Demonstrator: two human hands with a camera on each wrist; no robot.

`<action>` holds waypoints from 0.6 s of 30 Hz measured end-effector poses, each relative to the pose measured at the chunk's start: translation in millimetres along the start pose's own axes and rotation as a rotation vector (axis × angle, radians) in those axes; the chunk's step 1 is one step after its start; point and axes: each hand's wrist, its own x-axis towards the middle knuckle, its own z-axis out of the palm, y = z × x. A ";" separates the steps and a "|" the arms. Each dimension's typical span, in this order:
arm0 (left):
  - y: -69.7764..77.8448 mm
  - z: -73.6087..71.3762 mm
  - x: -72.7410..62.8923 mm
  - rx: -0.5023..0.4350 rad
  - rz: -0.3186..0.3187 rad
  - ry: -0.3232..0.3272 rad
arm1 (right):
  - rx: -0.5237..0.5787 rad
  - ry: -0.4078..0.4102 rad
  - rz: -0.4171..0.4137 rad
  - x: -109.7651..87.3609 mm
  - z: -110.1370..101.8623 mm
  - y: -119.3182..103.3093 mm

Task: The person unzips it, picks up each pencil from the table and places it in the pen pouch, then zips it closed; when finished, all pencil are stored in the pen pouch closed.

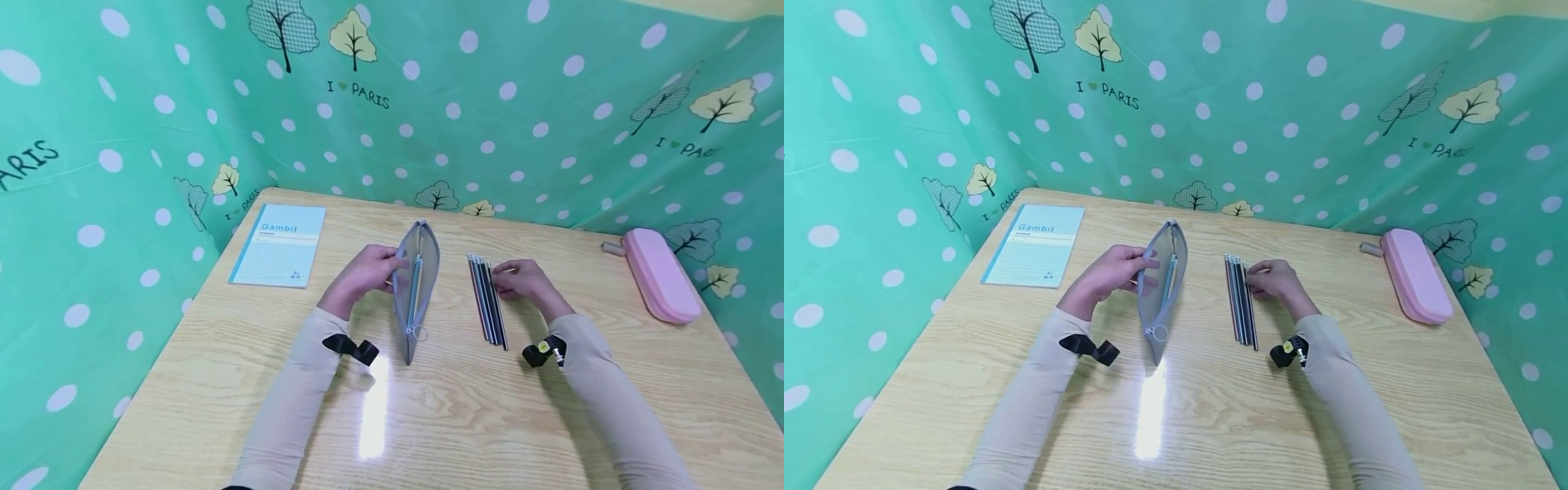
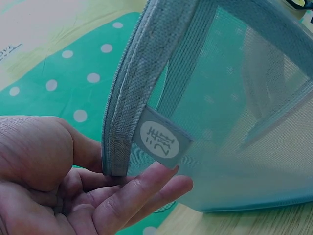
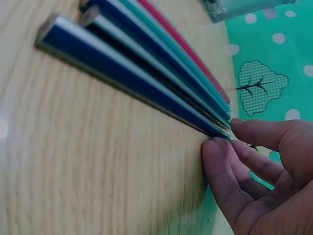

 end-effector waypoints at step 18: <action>1.0 0.9 -0.9 0.002 -0.004 0.001 | -0.300 0.124 -0.010 -0.4 7.2 -1.3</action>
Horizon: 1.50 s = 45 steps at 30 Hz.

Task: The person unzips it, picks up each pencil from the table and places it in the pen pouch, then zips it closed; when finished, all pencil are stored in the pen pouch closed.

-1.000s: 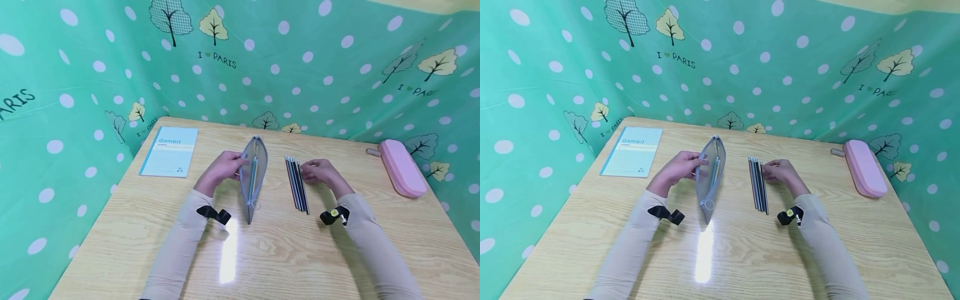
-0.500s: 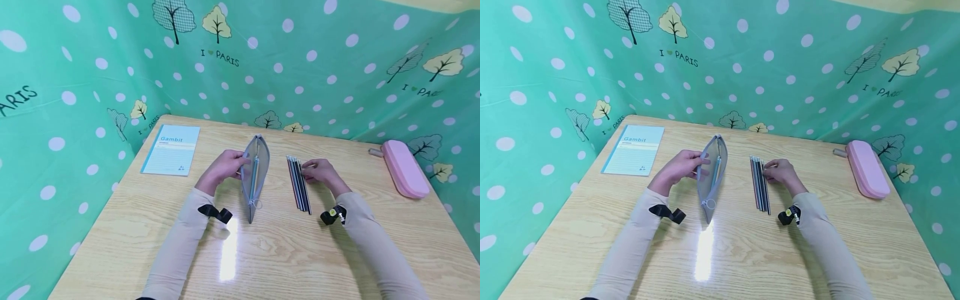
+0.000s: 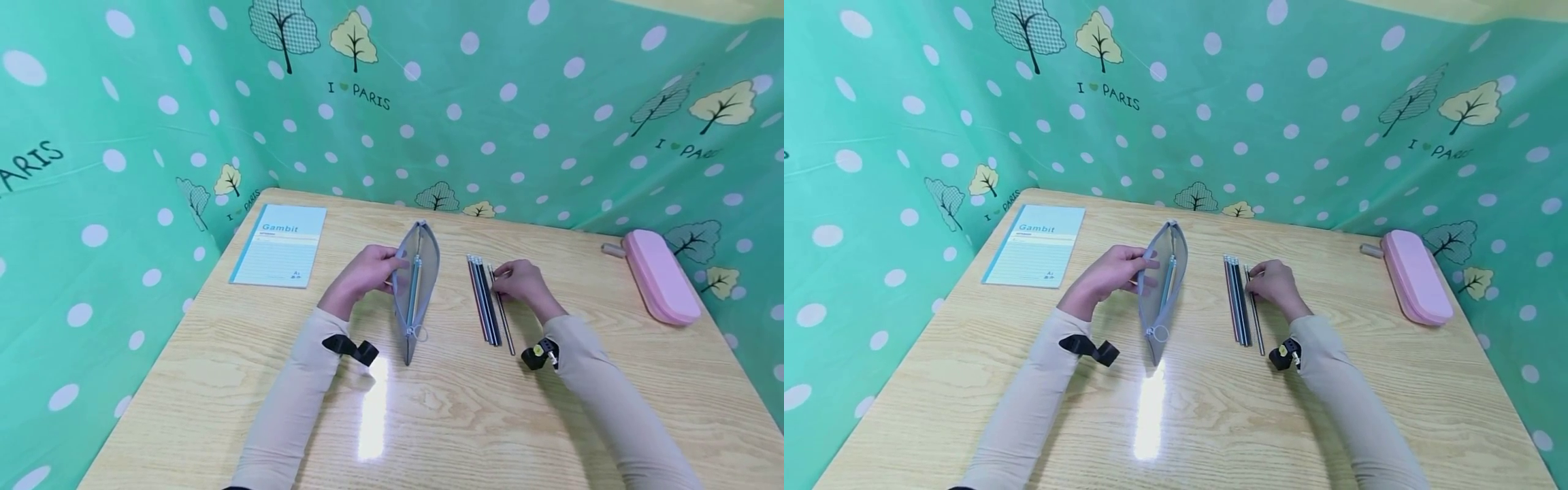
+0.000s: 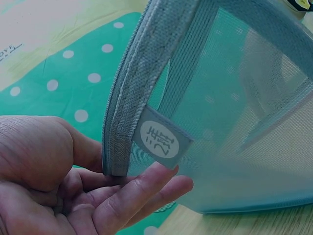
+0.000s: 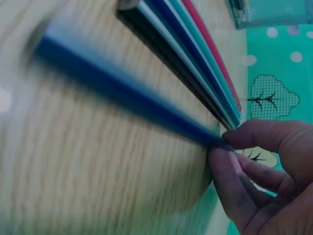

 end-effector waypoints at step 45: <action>-0.1 -0.4 1.4 -0.006 -0.003 0.003 | 0.901 -0.106 -0.068 -33.9 -34.2 -12.5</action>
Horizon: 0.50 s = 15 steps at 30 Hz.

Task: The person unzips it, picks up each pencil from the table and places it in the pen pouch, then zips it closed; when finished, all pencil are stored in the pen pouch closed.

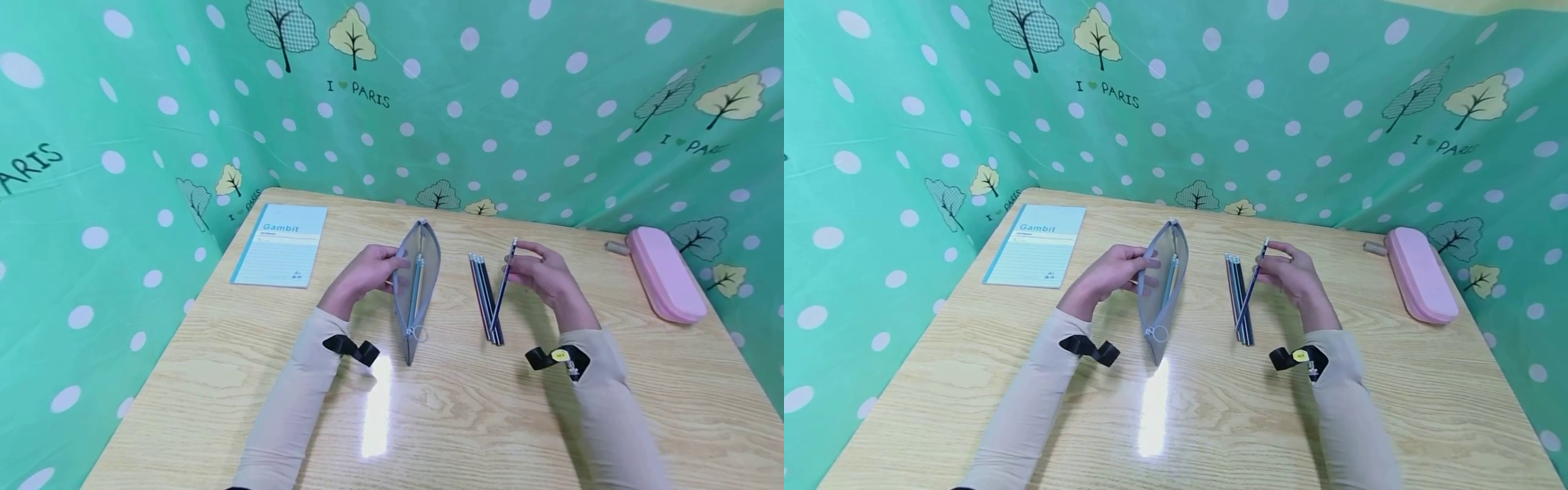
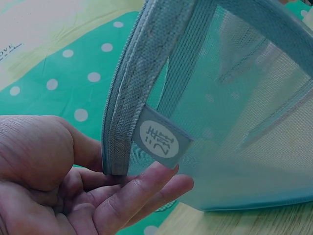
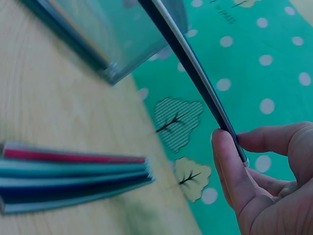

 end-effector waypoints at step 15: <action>0.0 -0.1 0.6 0.001 -0.003 -0.003 | 0.072 -0.020 -0.122 -19.3 26.7 -14.6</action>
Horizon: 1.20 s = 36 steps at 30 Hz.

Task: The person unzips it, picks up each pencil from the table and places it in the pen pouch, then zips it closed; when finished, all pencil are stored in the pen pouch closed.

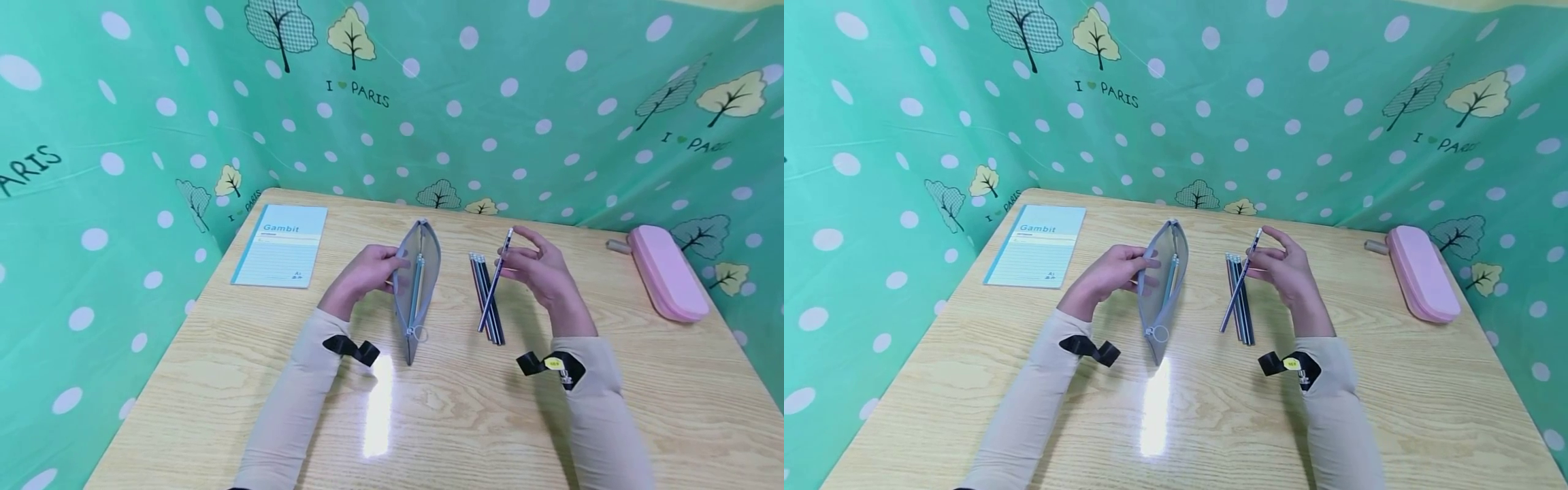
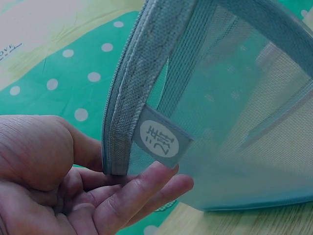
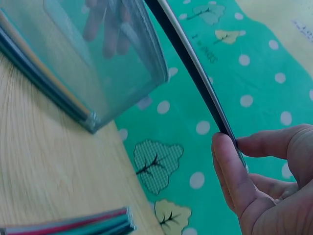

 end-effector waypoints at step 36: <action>-0.7 -0.6 -1.5 -0.003 0.009 -0.006 | -0.119 -0.037 -0.060 7.3 70.7 -3.6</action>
